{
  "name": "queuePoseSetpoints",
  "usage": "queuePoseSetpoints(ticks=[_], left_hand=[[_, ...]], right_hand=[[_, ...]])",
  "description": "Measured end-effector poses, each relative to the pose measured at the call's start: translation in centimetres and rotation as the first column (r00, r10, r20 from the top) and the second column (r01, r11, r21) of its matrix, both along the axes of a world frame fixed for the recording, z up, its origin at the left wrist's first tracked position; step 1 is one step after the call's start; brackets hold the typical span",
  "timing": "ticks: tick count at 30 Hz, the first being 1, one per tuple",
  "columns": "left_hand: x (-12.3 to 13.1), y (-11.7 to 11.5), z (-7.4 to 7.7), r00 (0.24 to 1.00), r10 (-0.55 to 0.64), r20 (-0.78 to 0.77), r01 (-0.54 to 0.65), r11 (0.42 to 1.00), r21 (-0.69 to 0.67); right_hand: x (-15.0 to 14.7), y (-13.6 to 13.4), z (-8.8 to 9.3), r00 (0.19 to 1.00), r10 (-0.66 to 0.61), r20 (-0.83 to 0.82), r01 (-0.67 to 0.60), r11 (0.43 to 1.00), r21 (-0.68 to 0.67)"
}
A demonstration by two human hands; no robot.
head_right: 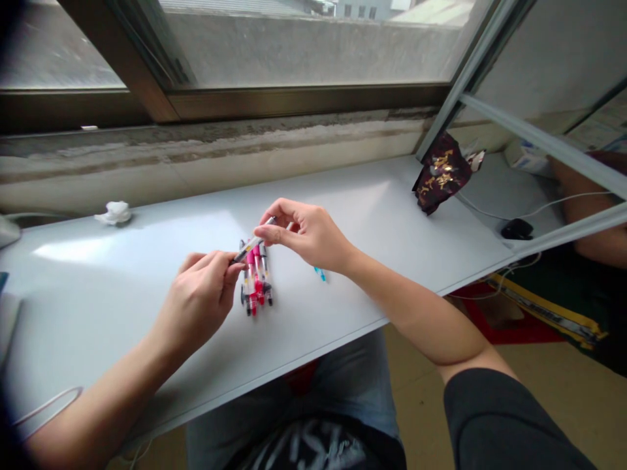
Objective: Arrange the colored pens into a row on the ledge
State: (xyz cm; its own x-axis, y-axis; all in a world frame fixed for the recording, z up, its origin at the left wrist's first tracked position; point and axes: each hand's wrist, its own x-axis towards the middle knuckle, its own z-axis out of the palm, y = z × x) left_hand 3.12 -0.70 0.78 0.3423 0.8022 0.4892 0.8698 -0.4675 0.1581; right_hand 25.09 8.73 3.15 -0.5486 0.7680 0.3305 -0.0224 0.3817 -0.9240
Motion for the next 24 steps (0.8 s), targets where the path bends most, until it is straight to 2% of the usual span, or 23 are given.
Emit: queuePoseSetpoints(ticks=[4,7,11,14,16,20,24], left_hand=[[0.2,-0.4,0.3,0.990,0.087,-0.111,-0.079,0.994,0.075],[0.5,-0.5,0.3,0.986,0.134,-0.096,-0.129,0.990,0.051],[1.0,-0.3,-0.1,0.996,0.071,0.050,-0.067,0.995,-0.073],[1.6,-0.4,-0.4,0.983,-0.051,0.175,0.091,0.970,-0.227],[1.8,-0.5,-0.4,0.970,-0.091,0.228,0.147,0.958,-0.245],[1.5,-0.7,-0.2,0.950,-0.061,0.306,0.118,0.978,-0.173],[1.1,-0.5,-0.2,0.949,0.002,0.317,0.066,0.977,-0.201]], right_hand=[[-0.5,0.0,-0.1,0.999,0.004,-0.041,-0.013,0.979,-0.202],[-0.9,-0.2,-0.2,0.998,-0.030,-0.054,0.014,0.963,-0.269],[-1.5,-0.7,-0.8,0.979,-0.170,-0.111,0.151,0.975,-0.164],[-1.6,-0.7,-1.1,0.969,-0.212,-0.128,0.196,0.973,-0.126],[-1.4,-0.4,-1.0,0.958,-0.244,-0.149,0.225,0.965,-0.134],[-0.6,0.5,-0.3,0.931,-0.328,-0.157,0.319,0.944,-0.081],[-0.1,1.0,0.1,0.912,-0.369,-0.178,0.369,0.929,-0.034]])
